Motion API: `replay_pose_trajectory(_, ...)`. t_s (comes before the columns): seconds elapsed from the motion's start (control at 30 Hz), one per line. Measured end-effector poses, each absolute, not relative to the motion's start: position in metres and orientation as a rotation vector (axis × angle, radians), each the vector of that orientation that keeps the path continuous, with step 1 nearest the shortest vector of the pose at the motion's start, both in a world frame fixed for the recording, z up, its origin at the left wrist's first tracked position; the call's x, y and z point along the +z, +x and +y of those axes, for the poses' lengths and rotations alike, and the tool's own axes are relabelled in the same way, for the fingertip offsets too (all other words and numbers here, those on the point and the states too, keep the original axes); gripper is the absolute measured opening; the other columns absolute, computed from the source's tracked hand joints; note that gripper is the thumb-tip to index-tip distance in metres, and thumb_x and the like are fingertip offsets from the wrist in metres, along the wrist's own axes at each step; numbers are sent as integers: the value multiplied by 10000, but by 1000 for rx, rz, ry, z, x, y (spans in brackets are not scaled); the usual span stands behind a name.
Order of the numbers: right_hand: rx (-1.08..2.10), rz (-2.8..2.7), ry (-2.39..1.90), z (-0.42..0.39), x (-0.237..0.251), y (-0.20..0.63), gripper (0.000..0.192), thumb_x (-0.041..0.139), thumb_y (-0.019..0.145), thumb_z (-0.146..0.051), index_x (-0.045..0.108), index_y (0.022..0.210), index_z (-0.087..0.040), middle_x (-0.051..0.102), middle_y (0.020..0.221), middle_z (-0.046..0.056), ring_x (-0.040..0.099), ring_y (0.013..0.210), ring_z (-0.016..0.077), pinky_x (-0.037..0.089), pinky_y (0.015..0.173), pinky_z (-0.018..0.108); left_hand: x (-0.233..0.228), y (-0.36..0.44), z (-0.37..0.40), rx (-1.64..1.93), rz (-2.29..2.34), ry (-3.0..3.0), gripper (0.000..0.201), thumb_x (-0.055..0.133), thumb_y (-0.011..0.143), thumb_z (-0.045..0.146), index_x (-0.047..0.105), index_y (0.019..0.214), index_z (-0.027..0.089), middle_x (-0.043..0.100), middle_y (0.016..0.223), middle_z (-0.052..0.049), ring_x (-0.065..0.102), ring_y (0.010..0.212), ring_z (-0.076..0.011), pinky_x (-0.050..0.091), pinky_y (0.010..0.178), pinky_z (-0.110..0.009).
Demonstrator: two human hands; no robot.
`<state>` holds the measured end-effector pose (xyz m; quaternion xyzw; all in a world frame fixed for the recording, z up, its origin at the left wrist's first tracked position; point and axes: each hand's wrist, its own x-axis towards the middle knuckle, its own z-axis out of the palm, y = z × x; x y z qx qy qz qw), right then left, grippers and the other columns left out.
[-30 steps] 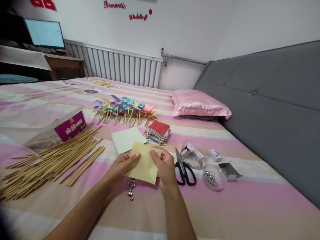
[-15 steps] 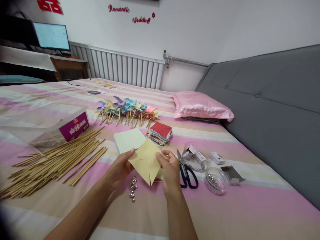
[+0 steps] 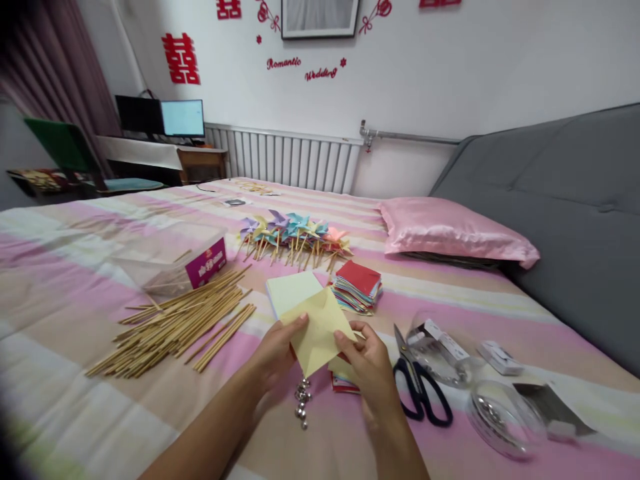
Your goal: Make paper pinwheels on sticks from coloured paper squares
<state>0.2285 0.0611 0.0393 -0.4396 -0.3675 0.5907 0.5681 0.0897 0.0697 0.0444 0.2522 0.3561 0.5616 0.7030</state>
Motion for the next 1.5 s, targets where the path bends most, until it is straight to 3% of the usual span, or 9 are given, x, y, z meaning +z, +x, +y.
replay_pose_trajectory(0.33, 1169, -1025, -1023, 61, 41, 236, 449, 804, 562, -400, 601, 911, -202, 702, 699, 36, 636, 578, 178, 492, 538, 264, 36, 81, 73, 1228, 796, 666, 436, 743, 678, 335, 670, 1032, 91, 709, 981, -152, 665, 869, -258, 497, 759, -324)
replay_pose_trajectory(0.57, 1217, -1153, -978, 61, 47, 244, 416, 659, 735, -436, 622, 1090, -222, 698, 749, 30, 634, 654, 188, 469, 575, 268, 37, 76, 76, 1212, 832, 663, 427, 733, 690, 327, 664, 1024, 70, 711, 972, -158, 676, 825, -242, 517, 739, -313)
replay_pose_trajectory(0.67, 1230, -1249, -941, 63, 46, 250, 317, 600, 794, -384, 654, 1056, -214, 701, 846, 38, 635, 765, 187, 467, 681, 277, 39, 74, 78, 1196, 830, 674, 417, 740, 681, 312, 669, 1006, 59, 715, 951, -165, 683, 797, -243, 526, 746, -322)
replay_pose_trajectory(0.93, 1144, -1511, -970, 66, 38, 262, 162, 636, 760, -238, 723, 896, -221, 692, 893, 36, 612, 806, 162, 460, 731, 260, 40, 68, 82, 1063, 827, 717, 368, 743, 673, 288, 696, 955, 56, 720, 908, -178, 688, 738, -246, 530, 694, -306)
replay_pose_trajectory(1.07, 1179, -1638, -964, 62, 43, 266, 107, 648, 750, -230, 730, 812, -200, 679, 805, 31, 617, 768, 162, 474, 719, 266, 40, 66, 80, 992, 823, 745, 368, 744, 669, 309, 704, 935, 57, 723, 865, -182, 682, 678, -239, 528, 619, -299)
replay_pose_trajectory(1.33, 1503, -1529, -983, 55, 47, 260, 161, 673, 746, -324, 709, 810, -181, 662, 801, 40, 629, 724, 173, 518, 659, 305, 41, 65, 77, 878, 872, 844, 413, 757, 643, 372, 711, 902, 54, 722, 789, -180, 669, 606, -222, 509, 547, -274)
replay_pose_trajectory(1.5, 1366, -1622, -986, 60, 44, 257, 228, 634, 781, -367, 698, 731, -154, 649, 706, 29, 588, 656, 144, 479, 623, 256, 40, 69, 76, 900, 873, 872, 410, 745, 653, 398, 710, 876, 55, 720, 757, -158, 654, 578, -198, 496, 536, -259)
